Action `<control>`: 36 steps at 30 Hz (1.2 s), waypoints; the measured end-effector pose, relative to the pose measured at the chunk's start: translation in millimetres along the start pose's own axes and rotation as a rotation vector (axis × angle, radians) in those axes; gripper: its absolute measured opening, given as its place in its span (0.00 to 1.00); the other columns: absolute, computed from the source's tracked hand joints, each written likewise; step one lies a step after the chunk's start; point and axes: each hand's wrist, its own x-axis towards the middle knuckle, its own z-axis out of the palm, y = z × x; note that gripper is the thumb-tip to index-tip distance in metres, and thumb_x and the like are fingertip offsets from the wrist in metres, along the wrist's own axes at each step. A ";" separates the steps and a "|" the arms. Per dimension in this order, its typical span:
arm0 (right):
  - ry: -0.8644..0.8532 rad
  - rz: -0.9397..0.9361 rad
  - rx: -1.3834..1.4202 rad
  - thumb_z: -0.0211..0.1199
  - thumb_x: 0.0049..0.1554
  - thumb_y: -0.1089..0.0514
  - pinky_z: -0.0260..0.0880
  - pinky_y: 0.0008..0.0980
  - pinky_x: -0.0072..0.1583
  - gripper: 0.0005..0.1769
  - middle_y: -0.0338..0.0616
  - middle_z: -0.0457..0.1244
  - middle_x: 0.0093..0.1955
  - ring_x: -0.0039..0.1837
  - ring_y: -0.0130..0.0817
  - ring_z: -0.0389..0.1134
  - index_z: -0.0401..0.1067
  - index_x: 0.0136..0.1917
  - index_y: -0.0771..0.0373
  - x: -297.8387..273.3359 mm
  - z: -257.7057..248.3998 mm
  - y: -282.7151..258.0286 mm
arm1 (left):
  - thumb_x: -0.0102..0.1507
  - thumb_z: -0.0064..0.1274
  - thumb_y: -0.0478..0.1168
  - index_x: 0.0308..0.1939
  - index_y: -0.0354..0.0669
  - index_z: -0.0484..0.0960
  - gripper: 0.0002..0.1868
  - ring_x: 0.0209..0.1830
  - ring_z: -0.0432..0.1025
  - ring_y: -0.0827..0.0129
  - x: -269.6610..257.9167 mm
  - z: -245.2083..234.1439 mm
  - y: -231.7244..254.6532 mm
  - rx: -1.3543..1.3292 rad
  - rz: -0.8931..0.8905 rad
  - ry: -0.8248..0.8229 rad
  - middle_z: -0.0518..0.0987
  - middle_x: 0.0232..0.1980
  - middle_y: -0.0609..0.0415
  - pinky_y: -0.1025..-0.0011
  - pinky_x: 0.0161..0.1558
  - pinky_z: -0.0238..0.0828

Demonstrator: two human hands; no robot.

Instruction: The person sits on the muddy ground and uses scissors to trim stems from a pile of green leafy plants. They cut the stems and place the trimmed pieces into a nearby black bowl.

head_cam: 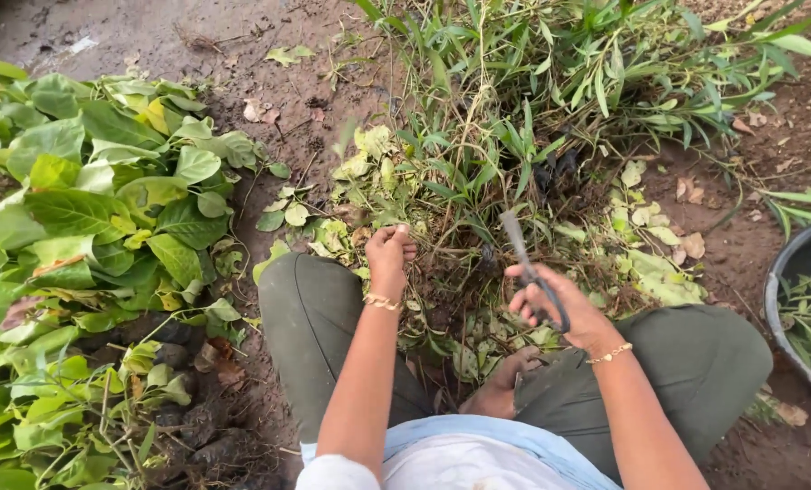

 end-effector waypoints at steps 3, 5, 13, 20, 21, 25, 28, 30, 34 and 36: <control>-0.222 0.175 0.058 0.61 0.59 0.44 0.72 0.29 0.38 0.34 0.59 0.69 0.37 0.37 0.37 0.68 0.67 0.70 0.68 -7.0 28.6 -1.7 | 0.67 0.49 0.28 0.51 0.29 0.78 0.10 0.34 0.73 0.68 -22.3 -30.7 32.3 -0.034 0.029 -0.318 0.74 0.38 0.43 0.71 0.33 0.81; -0.339 0.322 0.101 0.57 0.62 0.44 0.73 0.28 0.35 0.36 0.53 0.66 0.34 0.36 0.35 0.68 0.62 0.73 0.73 -9.3 45.7 4.6 | 0.71 0.43 0.29 0.59 0.23 0.70 0.14 0.47 0.72 0.64 -26.6 -48.1 32.8 -0.048 0.083 -0.423 0.74 0.49 0.36 0.63 0.45 0.78; -0.323 0.417 0.181 0.53 0.62 0.35 0.72 0.26 0.34 0.42 0.50 0.64 0.34 0.36 0.31 0.66 0.60 0.72 0.75 -8.9 70.9 7.6 | 0.73 0.42 0.29 0.53 0.28 0.73 0.08 0.46 0.75 0.63 -42.4 -47.4 44.8 -0.070 0.218 -0.539 0.77 0.47 0.38 0.63 0.46 0.82; -0.334 0.481 0.297 0.55 0.60 0.31 0.71 0.26 0.33 0.44 0.49 0.62 0.33 0.35 0.32 0.66 0.61 0.70 0.73 -3.8 64.3 11.0 | 0.70 0.46 0.27 0.45 0.33 0.78 0.05 0.43 0.76 0.68 -68.8 -40.8 65.0 0.011 0.294 -0.606 0.81 0.43 0.42 0.69 0.45 0.83; -0.329 0.480 0.301 0.55 0.60 0.31 0.71 0.26 0.33 0.44 0.49 0.62 0.33 0.35 0.32 0.66 0.61 0.70 0.73 -3.9 63.2 12.4 | 0.70 0.46 0.27 0.45 0.33 0.78 0.05 0.43 0.76 0.68 -68.9 -39.6 64.7 0.014 0.292 -0.612 0.81 0.43 0.42 0.69 0.45 0.83; -0.360 0.478 0.311 0.53 0.61 0.31 0.69 0.25 0.33 0.43 0.47 0.61 0.33 0.34 0.31 0.65 0.62 0.70 0.72 -1.5 60.9 18.2 | 0.69 0.47 0.27 0.45 0.34 0.80 0.06 0.41 0.77 0.68 -66.0 -38.2 62.3 0.014 0.303 -0.583 0.82 0.41 0.43 0.70 0.45 0.83; -0.363 0.479 0.313 0.54 0.60 0.30 0.69 0.25 0.32 0.44 0.46 0.61 0.33 0.34 0.30 0.65 0.62 0.69 0.71 -1.5 62.2 18.4 | 0.69 0.47 0.26 0.45 0.32 0.79 0.05 0.41 0.78 0.67 -64.3 -37.6 58.8 -0.016 0.309 -0.589 0.82 0.41 0.42 0.69 0.43 0.83; -0.356 0.486 0.317 0.55 0.60 0.30 0.69 0.25 0.32 0.44 0.45 0.61 0.33 0.33 0.30 0.65 0.63 0.69 0.72 -2.3 63.3 17.8 | 0.69 0.47 0.26 0.45 0.31 0.79 0.05 0.41 0.79 0.66 -64.0 -36.4 57.5 -0.028 0.307 -0.601 0.82 0.41 0.41 0.68 0.43 0.84; -0.329 0.462 0.294 0.55 0.62 0.34 0.66 0.22 0.29 0.38 0.45 0.60 0.29 0.29 0.28 0.64 0.66 0.65 0.72 -4.2 62.8 20.0 | 0.68 0.49 0.27 0.45 0.33 0.80 0.05 0.39 0.79 0.67 -61.5 -36.1 53.4 -0.034 0.313 -0.585 0.83 0.40 0.43 0.71 0.43 0.84; -0.324 0.465 0.282 0.56 0.62 0.35 0.65 0.21 0.27 0.36 0.45 0.60 0.27 0.27 0.28 0.63 0.68 0.63 0.72 -6.3 61.7 21.5 | 0.68 0.49 0.27 0.47 0.34 0.80 0.06 0.39 0.79 0.66 -56.4 -38.1 50.1 -0.057 0.318 -0.575 0.83 0.40 0.43 0.70 0.42 0.84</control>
